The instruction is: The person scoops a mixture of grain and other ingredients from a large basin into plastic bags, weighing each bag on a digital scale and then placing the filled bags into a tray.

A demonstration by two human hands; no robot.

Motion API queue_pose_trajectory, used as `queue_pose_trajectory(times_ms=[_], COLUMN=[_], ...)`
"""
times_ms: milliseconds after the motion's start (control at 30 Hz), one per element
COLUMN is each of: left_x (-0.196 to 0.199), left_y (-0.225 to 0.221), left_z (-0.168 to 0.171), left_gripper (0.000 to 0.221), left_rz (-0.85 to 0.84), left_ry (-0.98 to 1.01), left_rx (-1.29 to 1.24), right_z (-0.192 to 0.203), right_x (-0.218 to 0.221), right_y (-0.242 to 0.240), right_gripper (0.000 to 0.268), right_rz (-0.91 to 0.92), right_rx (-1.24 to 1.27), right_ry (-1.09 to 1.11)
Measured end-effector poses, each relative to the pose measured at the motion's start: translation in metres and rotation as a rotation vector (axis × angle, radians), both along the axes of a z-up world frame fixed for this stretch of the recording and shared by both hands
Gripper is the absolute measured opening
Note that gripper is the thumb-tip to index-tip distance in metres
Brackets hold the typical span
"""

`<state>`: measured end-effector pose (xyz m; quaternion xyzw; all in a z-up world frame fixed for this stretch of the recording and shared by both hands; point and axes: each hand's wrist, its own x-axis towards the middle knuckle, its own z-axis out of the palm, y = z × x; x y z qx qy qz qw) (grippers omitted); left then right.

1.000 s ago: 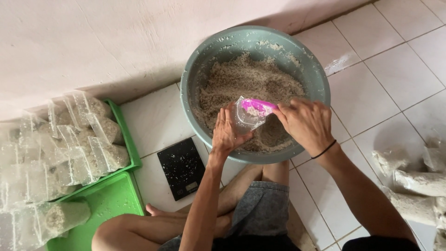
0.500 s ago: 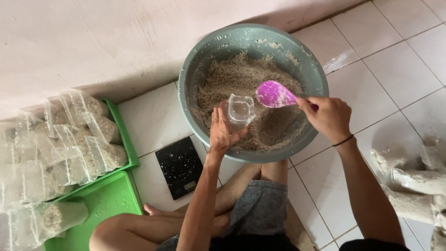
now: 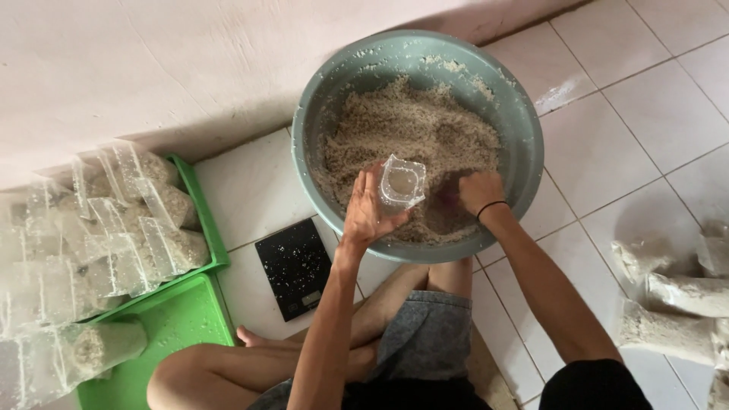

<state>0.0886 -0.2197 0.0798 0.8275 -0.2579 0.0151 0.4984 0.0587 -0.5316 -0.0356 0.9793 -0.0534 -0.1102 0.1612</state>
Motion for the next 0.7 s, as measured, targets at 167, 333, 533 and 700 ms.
queue_pose_trajectory(times_ms=[167,333,533,700], left_x=[0.005,0.005,0.002,0.007], left_y=[-0.002,-0.005,-0.001,-0.002], left_z=[-0.019,-0.008,0.012,-0.002], left_gripper=[0.106,0.118,0.116,0.104], left_rz=[0.02,0.004,-0.029,-0.058], left_ry=[0.003,0.112,0.068,0.099], left_rx=[0.006,0.094,0.037,-0.062], right_z=[0.058,0.11,0.13,0.113], right_x=[-0.008,-0.014,-0.019,-0.037], right_y=[0.017,0.02,0.019,-0.004], right_gripper=[0.033,0.034,0.041,0.056], right_rz=[0.045,-0.034,-0.003,-0.084], right_rx=[0.075,0.203,0.331,0.483], right_ry=[0.109,0.198,0.226,0.213])
